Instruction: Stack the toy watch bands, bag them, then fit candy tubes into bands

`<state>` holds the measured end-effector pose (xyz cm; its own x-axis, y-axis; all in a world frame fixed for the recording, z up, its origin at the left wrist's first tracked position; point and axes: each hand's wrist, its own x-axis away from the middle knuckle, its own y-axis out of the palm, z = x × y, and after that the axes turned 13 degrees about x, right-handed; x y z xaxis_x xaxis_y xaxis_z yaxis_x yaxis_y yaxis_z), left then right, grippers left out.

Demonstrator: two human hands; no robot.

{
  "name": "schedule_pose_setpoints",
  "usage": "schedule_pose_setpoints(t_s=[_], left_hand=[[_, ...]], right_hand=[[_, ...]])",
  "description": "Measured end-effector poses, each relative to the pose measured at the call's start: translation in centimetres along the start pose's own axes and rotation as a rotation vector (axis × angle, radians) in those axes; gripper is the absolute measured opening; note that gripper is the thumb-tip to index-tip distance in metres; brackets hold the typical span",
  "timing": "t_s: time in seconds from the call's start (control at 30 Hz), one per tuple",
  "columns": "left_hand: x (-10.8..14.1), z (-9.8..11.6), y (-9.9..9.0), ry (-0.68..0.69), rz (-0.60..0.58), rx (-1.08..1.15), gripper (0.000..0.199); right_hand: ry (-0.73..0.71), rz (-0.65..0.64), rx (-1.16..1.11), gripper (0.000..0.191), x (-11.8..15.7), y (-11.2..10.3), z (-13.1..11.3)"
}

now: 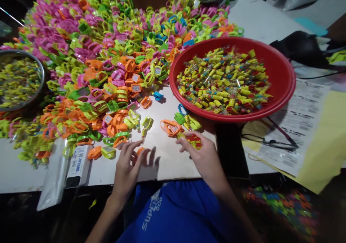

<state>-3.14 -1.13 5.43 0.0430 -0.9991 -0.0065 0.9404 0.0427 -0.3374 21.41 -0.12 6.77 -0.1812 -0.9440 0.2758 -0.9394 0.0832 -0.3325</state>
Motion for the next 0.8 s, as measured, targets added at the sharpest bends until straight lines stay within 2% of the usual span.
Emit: schedule_pose_setpoints(t_s=[0.07,0.13,0.2,0.27,0.33,0.47,0.53,0.63,0.73,0.8], left_hand=[[0.2,-1.2,-0.5,0.056,0.034,-0.244,0.038],[0.4,-2.1,-0.7,0.029,0.024,-0.356,0.034],[0.5,-2.7,-0.7,-0.014,-0.014,-0.335,0.028],[0.6,-2.6,-0.6,-0.051,-0.041,-0.189,0.027],[0.7,-1.8,-0.3,-0.115,-0.057,0.04,0.033],[0.5,0.7,0.8,-0.262,-0.126,0.481,0.039],[0.2,1.8,1.6,-0.262,-0.154,0.623,0.035],[-0.2,3.0,2.5,-0.234,-0.149,0.743,0.03],[-0.1,3.7,2.8,-0.254,-0.199,0.799,0.034],[0.1,4.0,2.8,-0.276,-0.25,0.826,0.039]], right_hand=[[-0.091,0.17,0.183,0.042,-0.5,-0.2,-0.3],[-0.204,0.388,0.383,0.034,-0.4,-0.3,-0.8],[-0.274,0.584,0.505,0.03,0.1,-0.4,-1.1],[-0.252,0.644,0.479,0.031,0.8,-0.5,-1.0],[-0.153,0.492,0.344,0.036,1.5,-0.4,-0.5],[0.004,-0.12,0.042,0.062,2.3,0.6,0.4],[0.066,-0.334,-0.073,0.073,2.8,1.2,0.2],[0.162,-0.454,-0.222,0.071,3.5,1.8,-0.9],[0.174,-0.424,-0.311,0.059,4.0,1.8,-1.9],[0.176,-0.368,-0.358,0.059,4.1,1.5,-2.2]])
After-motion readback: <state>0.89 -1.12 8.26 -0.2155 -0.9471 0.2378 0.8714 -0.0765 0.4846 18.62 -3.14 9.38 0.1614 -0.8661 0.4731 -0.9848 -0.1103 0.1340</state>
